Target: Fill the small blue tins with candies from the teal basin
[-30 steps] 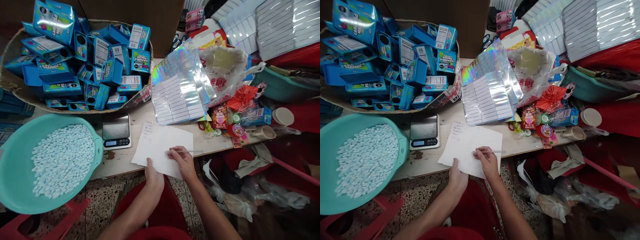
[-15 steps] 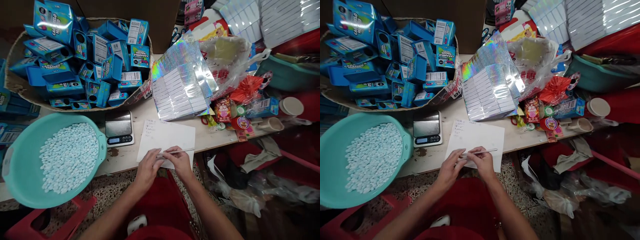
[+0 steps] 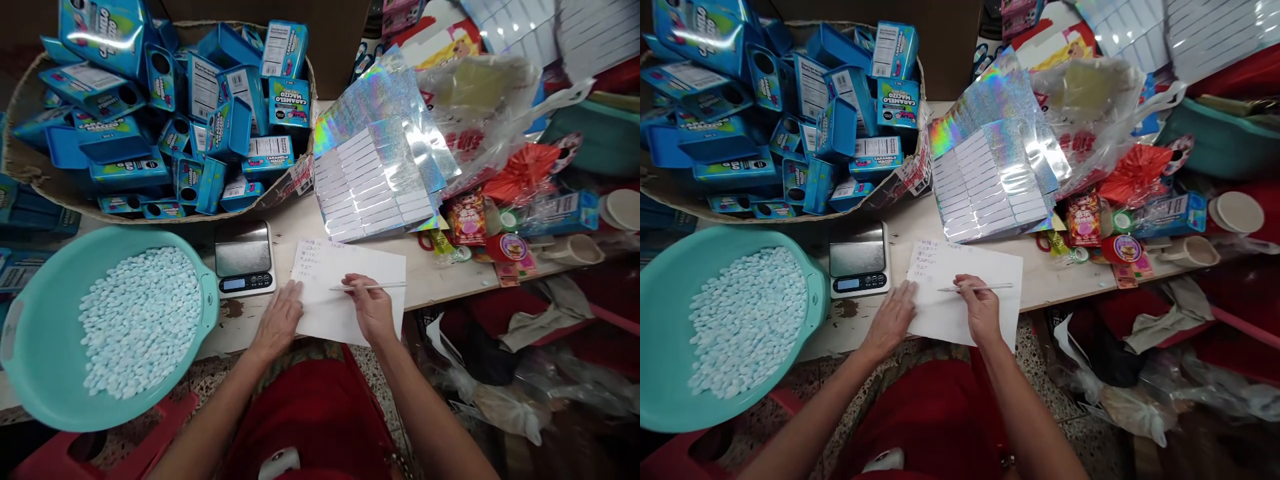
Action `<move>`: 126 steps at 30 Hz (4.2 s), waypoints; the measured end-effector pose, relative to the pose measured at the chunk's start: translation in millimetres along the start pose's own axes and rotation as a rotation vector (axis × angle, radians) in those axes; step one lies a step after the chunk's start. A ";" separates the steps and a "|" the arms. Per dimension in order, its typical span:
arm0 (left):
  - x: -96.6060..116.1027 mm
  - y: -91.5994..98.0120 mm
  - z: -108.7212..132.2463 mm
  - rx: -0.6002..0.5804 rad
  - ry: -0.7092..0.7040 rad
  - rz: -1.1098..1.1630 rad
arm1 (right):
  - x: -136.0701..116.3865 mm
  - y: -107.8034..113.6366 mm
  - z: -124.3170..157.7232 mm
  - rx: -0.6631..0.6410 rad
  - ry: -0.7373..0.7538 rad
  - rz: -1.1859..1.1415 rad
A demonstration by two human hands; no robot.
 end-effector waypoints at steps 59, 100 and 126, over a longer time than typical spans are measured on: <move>-11.6 -10.3 18.3 0.241 -0.192 -0.679 | 17.1 -83.2 20.3 -0.186 0.902 0.802; -10.9 -12.4 18.3 0.219 -0.200 -0.727 | 20.6 -79.2 15.7 -0.159 0.829 0.842; -13.8 -14.3 20.3 0.202 -0.192 -0.731 | 19.9 -78.3 14.4 -0.146 0.770 0.872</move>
Point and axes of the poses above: each hand's wrist, its own z-axis away from the middle knuckle, its own y-axis out of the back of the hand, x = y × z, the point moved 7 cm from there along -z, towards the middle knuckle, and after that the axes turned 7 degrees about x, right-handed, at the moved point
